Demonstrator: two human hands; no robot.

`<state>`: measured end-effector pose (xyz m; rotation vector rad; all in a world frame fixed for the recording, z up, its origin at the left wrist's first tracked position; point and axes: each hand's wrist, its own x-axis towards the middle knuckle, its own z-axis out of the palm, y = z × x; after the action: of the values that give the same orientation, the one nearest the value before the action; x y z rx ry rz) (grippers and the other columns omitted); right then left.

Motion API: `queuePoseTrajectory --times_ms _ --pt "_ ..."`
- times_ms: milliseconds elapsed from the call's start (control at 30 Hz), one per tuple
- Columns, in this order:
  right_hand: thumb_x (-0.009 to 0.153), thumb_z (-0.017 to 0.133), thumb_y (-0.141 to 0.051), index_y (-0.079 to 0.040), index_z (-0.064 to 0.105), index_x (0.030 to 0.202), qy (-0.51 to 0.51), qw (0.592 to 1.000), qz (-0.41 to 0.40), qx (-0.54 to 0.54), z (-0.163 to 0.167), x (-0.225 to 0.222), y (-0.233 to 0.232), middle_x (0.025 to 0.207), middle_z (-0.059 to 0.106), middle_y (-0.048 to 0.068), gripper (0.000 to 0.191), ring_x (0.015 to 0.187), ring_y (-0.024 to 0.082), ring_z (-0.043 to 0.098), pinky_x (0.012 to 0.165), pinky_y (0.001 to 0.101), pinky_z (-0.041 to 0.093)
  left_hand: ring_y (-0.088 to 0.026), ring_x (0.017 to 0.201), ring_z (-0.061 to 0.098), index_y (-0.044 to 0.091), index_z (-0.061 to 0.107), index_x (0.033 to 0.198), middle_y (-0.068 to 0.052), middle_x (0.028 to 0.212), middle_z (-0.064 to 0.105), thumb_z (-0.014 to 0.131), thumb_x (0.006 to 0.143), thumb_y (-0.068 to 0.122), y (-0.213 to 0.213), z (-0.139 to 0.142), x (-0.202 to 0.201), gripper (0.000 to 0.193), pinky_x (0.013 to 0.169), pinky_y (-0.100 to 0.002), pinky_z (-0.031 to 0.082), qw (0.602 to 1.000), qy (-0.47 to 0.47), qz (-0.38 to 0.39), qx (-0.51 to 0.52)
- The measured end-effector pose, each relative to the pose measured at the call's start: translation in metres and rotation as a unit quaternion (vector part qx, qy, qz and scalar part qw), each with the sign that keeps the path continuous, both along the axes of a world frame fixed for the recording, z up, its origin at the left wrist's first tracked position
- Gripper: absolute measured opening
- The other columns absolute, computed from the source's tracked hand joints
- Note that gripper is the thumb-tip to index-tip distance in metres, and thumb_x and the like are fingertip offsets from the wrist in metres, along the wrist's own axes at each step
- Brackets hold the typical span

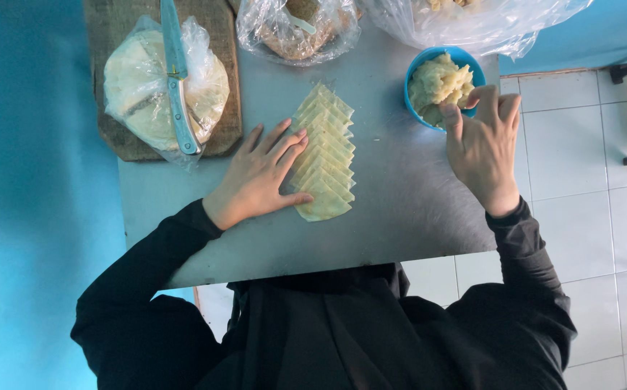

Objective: The person arranges diamond-cut dough pieces into an overlapping layered pattern on a metal worktable, presses the stack flat, spoons a light filling from a blue bowl onto the dough, and pinches the edges closed by hand. They repeat the assembly on the same piece and reach into a plastic bag of dough pieces.

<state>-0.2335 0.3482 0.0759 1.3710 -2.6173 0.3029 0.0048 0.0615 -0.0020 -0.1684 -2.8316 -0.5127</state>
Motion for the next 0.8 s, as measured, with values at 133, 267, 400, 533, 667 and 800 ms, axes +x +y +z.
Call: queuePoseTrajectory --times_ms 133,267,400,533,667,800 --pt "0.126 0.045 -0.034 -0.012 0.079 0.103 0.01 1.0 0.008 0.008 -0.002 -0.001 -0.004 0.118 0.046 0.009 0.047 0.107 0.029 0.035 0.106 0.0442 0.035 -0.033 0.149 0.034 0.0 0.053 0.144 -0.01 0.149 0.047 0.068 0.086 0.07 -0.001 0.002 0.003 0.093 0.117 -0.06 0.032 1.0 0.002 -0.006 0.005" --pt "0.127 0.045 -0.032 -0.016 0.082 0.108 0.019 1.0 0.024 0.001 0.0 0.004 -0.009 0.114 0.045 0.01 0.045 0.105 0.03 0.035 0.106 0.0454 0.035 -0.033 0.149 0.033 -0.002 0.052 0.145 -0.011 0.146 0.048 0.068 0.085 0.07 -0.004 0.001 0.007 0.095 0.118 -0.06 0.031 1.0 0.0 -0.004 0.004" --pt "0.129 0.046 -0.036 -0.013 0.079 0.102 0.029 0.999 0.009 0.013 0.006 0.014 -0.017 0.119 0.047 0.009 0.048 0.109 0.03 0.036 0.105 0.0435 0.034 -0.033 0.149 0.032 -0.002 0.053 0.144 -0.01 0.147 0.048 0.067 0.084 0.071 -0.009 -0.002 0.012 0.095 0.118 -0.06 0.03 1.0 0.006 -0.001 0.002" --pt "0.128 0.04 -0.034 -0.011 0.079 0.112 0.01 0.999 0.013 -0.03 0.02 0.03 -0.025 0.122 0.049 0.01 0.047 0.113 0.031 0.037 0.109 0.0457 0.032 -0.033 0.15 0.031 -0.002 0.053 0.143 -0.01 0.148 0.048 0.066 0.085 0.072 -0.013 -0.003 0.015 0.095 0.118 -0.06 0.03 1.0 0.001 -0.001 0.002" --pt "0.122 0.029 -0.035 -0.01 0.072 0.136 -0.193 0.97 0.079 -0.127 0.029 0.053 -0.034 0.118 0.044 0.012 0.051 0.118 0.03 0.043 0.112 0.0436 0.034 -0.033 0.15 0.031 -0.002 0.053 0.144 -0.01 0.149 0.047 0.065 0.086 0.073 -0.016 -0.004 0.015 0.096 0.118 -0.06 0.03 1.0 0.002 -0.001 -0.002" --pt "0.116 0.035 -0.031 -0.007 0.059 0.15 -0.24 0.953 0.176 -0.062 0.001 0.065 -0.077 0.12 0.041 0.016 0.047 0.11 0.032 0.042 0.112 0.0465 0.032 -0.033 0.15 0.032 -0.003 0.053 0.143 -0.01 0.15 0.047 0.066 0.085 0.073 -0.016 -0.005 0.017 0.096 0.119 -0.059 0.03 1.0 0.0 0.001 -0.011"
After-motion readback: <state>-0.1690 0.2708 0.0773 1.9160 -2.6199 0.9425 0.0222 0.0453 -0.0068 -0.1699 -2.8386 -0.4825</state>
